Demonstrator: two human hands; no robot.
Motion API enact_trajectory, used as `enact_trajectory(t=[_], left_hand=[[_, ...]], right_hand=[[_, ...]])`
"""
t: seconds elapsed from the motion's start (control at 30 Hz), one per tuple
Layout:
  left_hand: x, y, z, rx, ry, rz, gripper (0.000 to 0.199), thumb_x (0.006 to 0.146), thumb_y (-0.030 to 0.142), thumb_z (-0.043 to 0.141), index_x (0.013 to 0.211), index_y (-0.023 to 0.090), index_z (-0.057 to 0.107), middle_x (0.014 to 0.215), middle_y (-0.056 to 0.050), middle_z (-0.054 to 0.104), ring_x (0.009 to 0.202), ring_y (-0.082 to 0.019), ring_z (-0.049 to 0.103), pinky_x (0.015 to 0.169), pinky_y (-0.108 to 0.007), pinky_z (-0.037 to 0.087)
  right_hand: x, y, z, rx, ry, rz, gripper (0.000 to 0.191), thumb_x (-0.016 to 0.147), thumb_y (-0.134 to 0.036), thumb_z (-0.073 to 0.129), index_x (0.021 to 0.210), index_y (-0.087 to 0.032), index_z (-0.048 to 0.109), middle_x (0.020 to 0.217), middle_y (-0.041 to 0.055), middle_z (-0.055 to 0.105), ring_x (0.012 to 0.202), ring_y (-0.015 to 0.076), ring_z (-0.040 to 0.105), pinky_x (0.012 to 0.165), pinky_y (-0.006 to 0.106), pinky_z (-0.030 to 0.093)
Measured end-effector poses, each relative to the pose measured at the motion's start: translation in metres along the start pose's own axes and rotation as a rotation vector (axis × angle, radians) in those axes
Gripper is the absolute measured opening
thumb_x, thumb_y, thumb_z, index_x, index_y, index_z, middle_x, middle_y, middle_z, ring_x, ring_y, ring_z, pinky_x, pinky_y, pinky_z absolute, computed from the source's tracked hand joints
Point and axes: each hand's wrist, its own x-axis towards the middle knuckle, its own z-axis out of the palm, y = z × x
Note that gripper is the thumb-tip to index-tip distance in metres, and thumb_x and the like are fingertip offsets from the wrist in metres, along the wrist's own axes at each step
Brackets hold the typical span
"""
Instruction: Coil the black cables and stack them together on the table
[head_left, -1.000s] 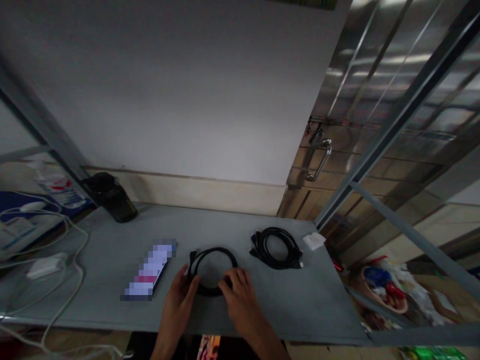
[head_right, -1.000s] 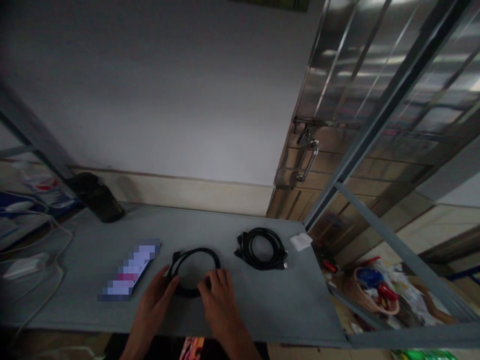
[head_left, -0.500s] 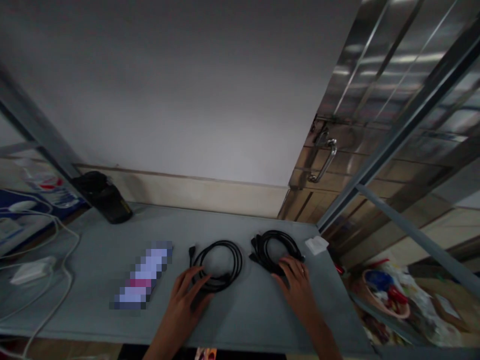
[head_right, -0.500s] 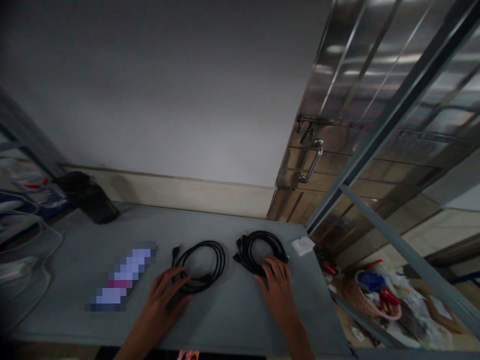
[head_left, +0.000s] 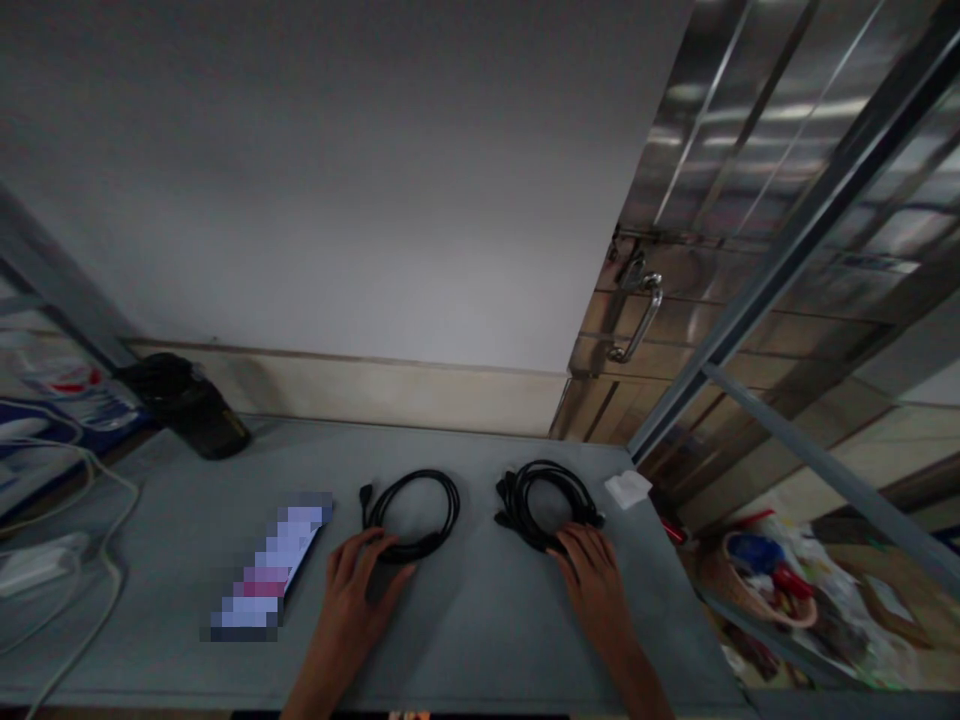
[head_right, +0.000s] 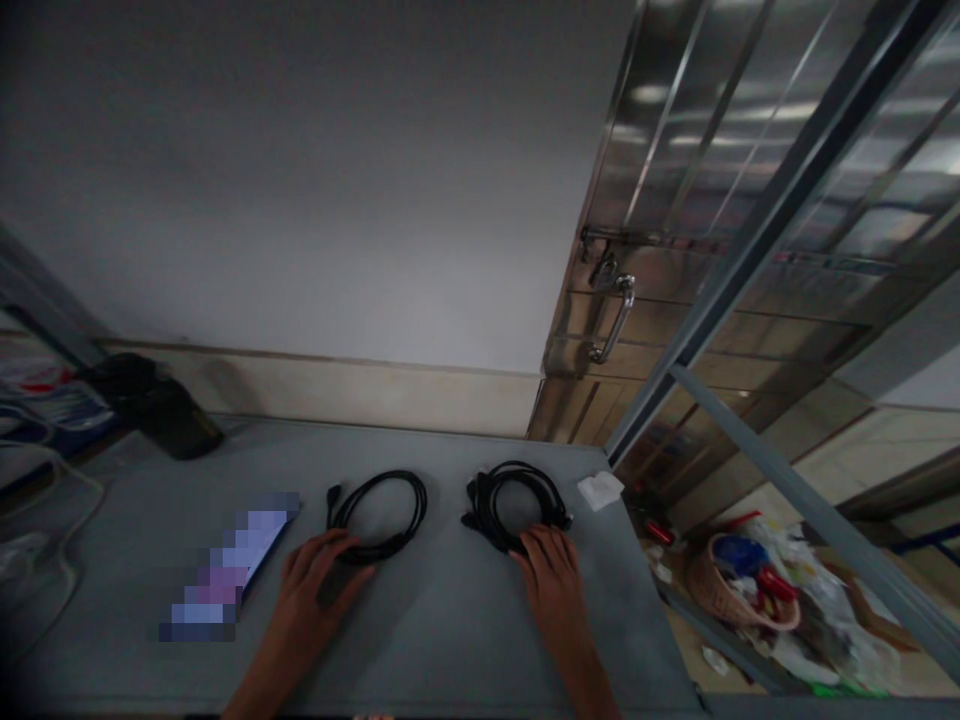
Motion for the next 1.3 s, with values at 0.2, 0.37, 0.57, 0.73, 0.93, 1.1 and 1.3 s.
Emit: enact_trajectory(t=[0.2, 0.37, 0.57, 0.73, 0.93, 1.1, 1.3], left_hand=[[-0.001, 0.003, -0.006, -0.053, 0.03, -0.012, 0.038, 0.107, 0.059, 0.069, 0.131, 0.03, 0.076, 0.135, -0.01, 0.075, 0.126, -0.034, 0.068, 0.108, -0.058, 0.063], [-0.001, 0.003, -0.005, -0.104, 0.044, -0.045, 0.037, 0.106, 0.06, 0.071, 0.127, 0.03, 0.079, 0.133, -0.01, 0.076, 0.125, -0.034, 0.07, 0.109, -0.058, 0.063], [0.0, 0.002, -0.007, -0.154, 0.045, -0.09, 0.039, 0.105, 0.062, 0.071, 0.124, 0.029, 0.081, 0.129, -0.011, 0.078, 0.123, -0.034, 0.072, 0.108, -0.058, 0.063], [0.0, 0.005, -0.011, -0.176, 0.036, -0.119, 0.038, 0.105, 0.061, 0.07, 0.123, 0.029, 0.081, 0.13, -0.011, 0.078, 0.123, -0.034, 0.072, 0.108, -0.058, 0.063], [0.002, 0.007, -0.014, -0.187, 0.039, -0.126, 0.037, 0.104, 0.058, 0.072, 0.125, 0.029, 0.08, 0.129, -0.011, 0.079, 0.122, -0.034, 0.074, 0.108, -0.059, 0.064], [0.001, 0.025, -0.026, -0.325, -0.025, -0.169, 0.039, 0.1, 0.06, 0.076, 0.122, 0.029, 0.084, 0.123, -0.012, 0.084, 0.121, -0.036, 0.077, 0.11, -0.058, 0.064], [-0.04, 0.111, -0.03, -0.816, -0.448, -0.544, 0.059, 0.1, 0.075, 0.069, 0.132, 0.028, 0.086, 0.137, -0.016, 0.085, 0.134, -0.038, 0.076, 0.122, -0.055, 0.057]], right_hand=[[0.013, 0.004, -0.003, 0.103, 0.06, 0.097, 0.04, 0.12, -0.059, 0.056, 0.117, -0.025, 0.076, 0.117, 0.0092, 0.082, 0.114, 0.0315, 0.077, 0.106, 0.05, 0.06], [0.053, 0.008, -0.018, 0.269, -0.025, 0.354, 0.068, 0.106, -0.089, 0.057, 0.111, -0.025, 0.077, 0.109, 0.0135, 0.083, 0.105, 0.0371, 0.08, 0.095, 0.051, 0.063], [0.114, 0.003, -0.052, 0.535, -0.156, 0.46, 0.072, 0.109, -0.089, 0.045, 0.095, -0.025, 0.074, 0.096, 0.0111, 0.083, 0.09, 0.0302, 0.082, 0.089, 0.042, 0.064], [0.144, -0.012, -0.084, 0.645, 0.012, 0.523, 0.073, 0.104, -0.094, 0.052, 0.085, -0.024, 0.062, 0.069, 0.0025, 0.067, 0.058, 0.0187, 0.063, 0.061, 0.031, 0.054], [0.154, -0.052, -0.136, 0.834, 0.284, 0.619, 0.067, 0.101, -0.088, 0.069, 0.094, -0.022, 0.063, 0.068, -0.0057, 0.051, 0.053, 0.0105, 0.044, 0.046, 0.021, 0.037], [0.138, -0.096, -0.166, 0.994, 0.43, 0.553, 0.054, 0.108, -0.07, 0.073, 0.087, -0.024, 0.054, 0.07, -0.0072, 0.044, 0.057, 0.0101, 0.042, 0.054, 0.022, 0.041], [0.072, -0.148, -0.131, 1.088, 0.314, 0.707, 0.052, 0.108, -0.071, 0.073, 0.091, -0.024, 0.059, 0.068, -0.0056, 0.048, 0.058, 0.0126, 0.047, 0.053, 0.023, 0.044]])
